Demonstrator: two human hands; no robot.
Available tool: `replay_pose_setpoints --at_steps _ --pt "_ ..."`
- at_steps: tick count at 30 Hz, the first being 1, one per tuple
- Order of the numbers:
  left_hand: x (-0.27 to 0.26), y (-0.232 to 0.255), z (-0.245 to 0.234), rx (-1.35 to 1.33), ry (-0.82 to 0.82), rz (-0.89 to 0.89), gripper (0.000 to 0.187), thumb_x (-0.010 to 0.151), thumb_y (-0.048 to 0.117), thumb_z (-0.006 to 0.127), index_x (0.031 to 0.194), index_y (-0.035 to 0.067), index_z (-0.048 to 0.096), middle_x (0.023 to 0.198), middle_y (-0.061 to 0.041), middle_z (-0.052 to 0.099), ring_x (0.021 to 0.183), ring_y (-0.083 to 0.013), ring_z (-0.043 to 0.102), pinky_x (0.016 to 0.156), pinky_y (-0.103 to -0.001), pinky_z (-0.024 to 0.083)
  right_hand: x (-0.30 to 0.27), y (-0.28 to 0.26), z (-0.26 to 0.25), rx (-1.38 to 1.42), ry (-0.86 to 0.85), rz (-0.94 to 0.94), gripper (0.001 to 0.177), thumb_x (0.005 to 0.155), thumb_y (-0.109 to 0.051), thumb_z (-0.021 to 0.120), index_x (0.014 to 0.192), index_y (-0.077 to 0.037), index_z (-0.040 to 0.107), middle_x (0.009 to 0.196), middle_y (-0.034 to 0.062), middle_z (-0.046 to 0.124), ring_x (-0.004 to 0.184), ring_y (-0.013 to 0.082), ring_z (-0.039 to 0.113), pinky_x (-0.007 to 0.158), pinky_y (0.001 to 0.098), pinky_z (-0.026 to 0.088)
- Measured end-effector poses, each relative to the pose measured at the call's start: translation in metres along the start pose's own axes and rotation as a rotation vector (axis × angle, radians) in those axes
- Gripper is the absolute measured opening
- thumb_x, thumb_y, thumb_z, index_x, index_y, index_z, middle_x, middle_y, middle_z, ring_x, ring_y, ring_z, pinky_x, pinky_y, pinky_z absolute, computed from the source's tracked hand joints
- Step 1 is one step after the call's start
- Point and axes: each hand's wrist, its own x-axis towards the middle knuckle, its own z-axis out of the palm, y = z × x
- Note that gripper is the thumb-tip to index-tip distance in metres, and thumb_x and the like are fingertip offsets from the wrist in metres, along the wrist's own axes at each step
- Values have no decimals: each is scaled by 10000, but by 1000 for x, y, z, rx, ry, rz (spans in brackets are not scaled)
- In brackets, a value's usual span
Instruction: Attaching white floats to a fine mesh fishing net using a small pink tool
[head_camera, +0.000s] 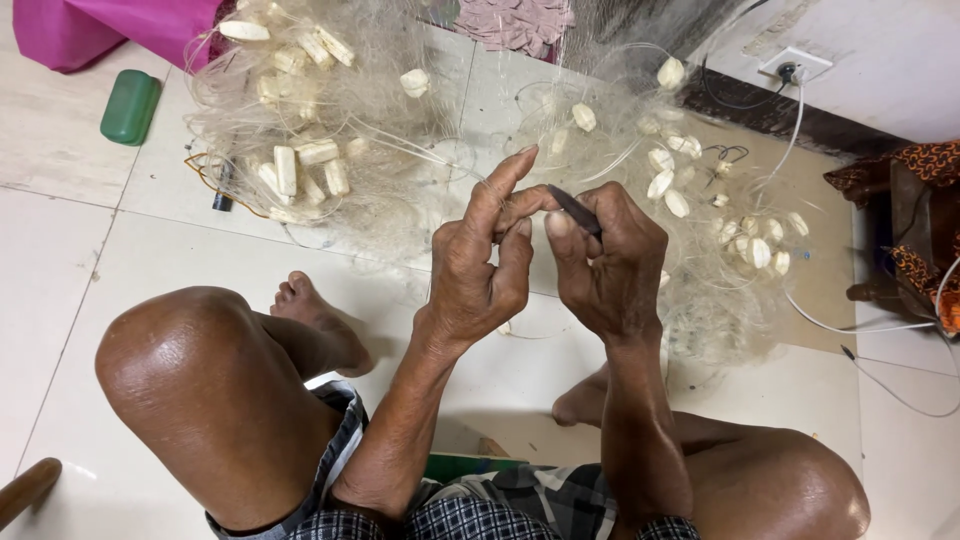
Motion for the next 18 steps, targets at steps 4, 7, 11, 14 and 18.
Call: replay_pose_setpoints --at_steps 4,7,11,14,18 --pt "-2 -3 1 17 12 14 478 905 -81 433 1373 14 455 1012 -123 733 578 -177 668 543 -292 555 5 -8 0 -57 -8 -11 294 986 -226 589 763 -36 561 611 81 483 487 235 518 461 311 434" --pt "-2 -2 1 35 0 14 492 905 -82 423 1385 19 445 1031 -115 734 554 -167 643 550 -285 548 5 -8 2 -53 -18 -8 334 1006 -236 553 735 -41 544 599 83 469 495 261 530 460 319 418" --pt "-1 -1 0 25 -8 13 494 914 -83 426 1396 22 436 1070 -113 726 619 -171 674 576 -292 554 1 1 5 62 -35 45 377 1035 -220 462 711 -43 538 600 84 502 493 244 526 459 308 406" --pt "-1 1 -1 -10 -6 -2 491 914 -84 421 1392 25 440 1064 -112 729 594 -155 657 567 -282 548 -2 7 7 154 -50 82 390 1036 -225 457 696 -59 550 585 71 508 499 209 531 469 296 407" --pt "0 2 -1 -47 -7 -19 486 908 -80 416 1382 21 449 1034 -99 735 537 -130 613 530 -261 537 -1 8 7 195 -43 77 392 1030 -232 473 678 -74 545 561 76 497 478 202 498 478 299 415"
